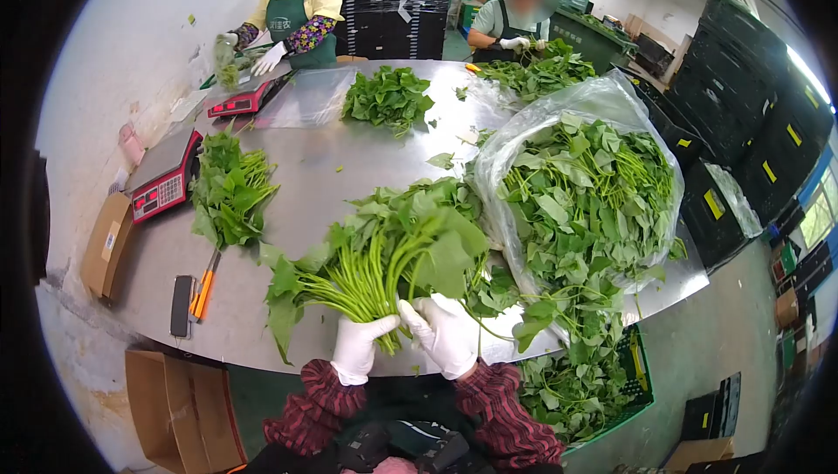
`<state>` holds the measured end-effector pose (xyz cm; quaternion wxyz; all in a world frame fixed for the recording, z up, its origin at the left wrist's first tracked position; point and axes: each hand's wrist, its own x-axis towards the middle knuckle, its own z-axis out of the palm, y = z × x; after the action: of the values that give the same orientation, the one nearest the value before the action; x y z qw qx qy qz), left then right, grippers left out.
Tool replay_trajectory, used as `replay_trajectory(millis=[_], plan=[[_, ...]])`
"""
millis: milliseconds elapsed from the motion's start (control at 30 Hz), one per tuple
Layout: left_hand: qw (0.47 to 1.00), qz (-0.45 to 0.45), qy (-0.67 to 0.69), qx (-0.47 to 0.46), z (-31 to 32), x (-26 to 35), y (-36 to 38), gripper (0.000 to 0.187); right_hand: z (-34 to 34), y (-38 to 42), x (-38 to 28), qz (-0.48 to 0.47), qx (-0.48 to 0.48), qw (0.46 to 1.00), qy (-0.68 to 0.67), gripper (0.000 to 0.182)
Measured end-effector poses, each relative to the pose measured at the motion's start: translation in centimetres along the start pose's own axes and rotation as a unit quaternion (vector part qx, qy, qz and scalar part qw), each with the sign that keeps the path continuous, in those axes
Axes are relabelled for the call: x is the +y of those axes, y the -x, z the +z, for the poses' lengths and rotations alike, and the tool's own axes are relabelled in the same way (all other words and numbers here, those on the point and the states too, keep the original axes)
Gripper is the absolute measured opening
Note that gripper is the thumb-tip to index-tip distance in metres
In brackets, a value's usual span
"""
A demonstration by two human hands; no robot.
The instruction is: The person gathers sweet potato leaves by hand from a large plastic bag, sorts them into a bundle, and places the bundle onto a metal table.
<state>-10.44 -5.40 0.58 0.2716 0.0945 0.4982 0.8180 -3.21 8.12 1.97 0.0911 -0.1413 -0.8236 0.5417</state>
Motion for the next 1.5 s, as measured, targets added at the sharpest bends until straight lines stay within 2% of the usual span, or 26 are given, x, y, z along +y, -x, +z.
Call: replay_trajectory(millis=[33,67,133,167,200,233,267,333,367,400,433,533,600,633,667,733,767,833,933,1000,1033,1167,1233,1367,1433,1500], plan=[[1.0,0.003,-0.001,-0.005,0.5,-0.2,0.3,0.034,0.7,0.0,0.5,-0.152,0.106,0.975,0.125,0.033],[1.0,0.014,0.018,0.007,1.0,-0.5,0.6,0.029,1.4,0.1,0.7,-0.152,0.108,0.974,0.125,0.033],[0.995,-0.067,0.068,-0.034,0.7,-0.5,0.7,0.024,2.6,0.4,1.2,0.108,0.197,0.972,-0.063,0.033],[0.995,-0.067,0.068,-0.033,0.5,-0.6,0.6,0.024,2.5,0.0,3.8,0.127,0.249,0.959,-0.041,0.031],[0.994,-0.047,0.085,-0.044,0.1,-0.9,0.3,0.024,0.7,-0.1,6.4,0.053,0.24,0.969,-0.006,0.029],[0.993,-0.025,0.102,-0.054,-0.2,-1.0,0.2,0.024,-0.4,-1.1,9.2,-0.047,0.349,0.934,-0.059,0.029],[0.993,-0.023,0.101,-0.05,-0.4,-0.5,0.4,0.024,-3.4,-1.0,5.1,-0.023,0.362,0.919,-0.153,0.032],[0.994,0.005,0.079,-0.071,-0.6,1.1,0.4,0.027,-9.1,-1.5,9.6,0.122,0.306,0.933,-0.145,0.039],[0.993,0.024,0.089,-0.07,-0.8,1.4,0.3,0.028,-10.1,-0.7,6.8,0.193,0.348,0.917,-0.031,0.045],[0.993,0.025,0.09,-0.07,-1.1,1.6,0.2,0.028,-13.1,-0.4,12.5,0.264,0.318,0.869,0.272,0.053],[0.994,0.019,0.096,-0.044,-1.5,1.6,0.1,0.028,-13.4,0.9,11.5,0.293,0.349,0.799,0.393,0.059],[0.995,0.011,0.101,-0.015,-2.2,1.3,-0.2,0.023,-13.6,2.6,10.9,0.164,0.388,0.817,0.393,0.042],[0.997,-0.002,0.077,-0.007,-2.1,1.2,-0.3,0.017,-12.0,2.7,7.6,0.056,0.382,0.895,0.222,0.031],[0.997,-0.003,0.075,-0.009,-2.1,1.1,-0.3,0.017,-10.7,2.7,3.9,0.044,0.375,0.925,0.041,0.024],[0.998,0.0,0.059,-0.005,-2.1,0.9,-0.2,0.014,-9.7,2.7,0.9,0.046,0.378,0.924,0.04,0.024],[0.999,0.002,0.042,-0.003,-2.2,0.3,-0.1,0.012,-8.3,2.9,-3.5,0.017,0.407,0.902,-0.142,0.026],[0.999,0.012,0.032,-0.002,-2.4,-0.1,-0.1,0.019,-7.8,3.1,-4.9,0.018,0.409,0.901,-0.143,0.026],[1.0,0.021,0.022,-0.004,-2.5,-0.2,0.1,0.026,-7.3,3.0,-6.7,-0.116,0.405,0.905,-0.06,0.012],[1.0,0.008,-0.02,-0.016,-2.1,-0.3,0.6,0.027,-7.4,0.5,-6.5,-0.362,0.316,0.824,0.301,0.006],[0.999,0.021,-0.047,-0.009,-1.8,-0.6,0.8,0.026,-6.6,-0.4,-7.2,-0.29,0.21,0.824,0.439,0.016],[0.999,0.021,-0.046,-0.011,-1.5,-0.3,1.0,0.026,-6.1,-1.4,-5.6,-0.323,0.216,0.818,0.424,0.025],[0.997,-0.008,-0.042,-0.061,-1.2,0.3,1.5,0.025,-5.9,-2.5,-3.6,-0.322,0.166,0.814,0.454,0.019],[0.996,-0.013,-0.045,-0.069,-1.4,0.2,1.6,0.024,-6.3,-2.3,-3.2,-0.309,0.096,0.817,0.477,0.031],[0.994,-0.037,-0.038,-0.093,-1.3,0.4,1.7,0.024,-6.4,-2.3,-2.7,-0.321,0.12,0.804,0.485,0.029],[0.994,-0.052,-0.027,-0.096,-1.1,0.7,1.9,0.024,-6.6,-2.4,-2.5,-0.37,0.133,0.799,0.455,0.018],[0.991,-0.077,0.0,-0.108,-0.9,1.0,1.9,0.026,-6.7,-2.3,-2.2,-0.349,0.124,0.8,0.471,0.014]])
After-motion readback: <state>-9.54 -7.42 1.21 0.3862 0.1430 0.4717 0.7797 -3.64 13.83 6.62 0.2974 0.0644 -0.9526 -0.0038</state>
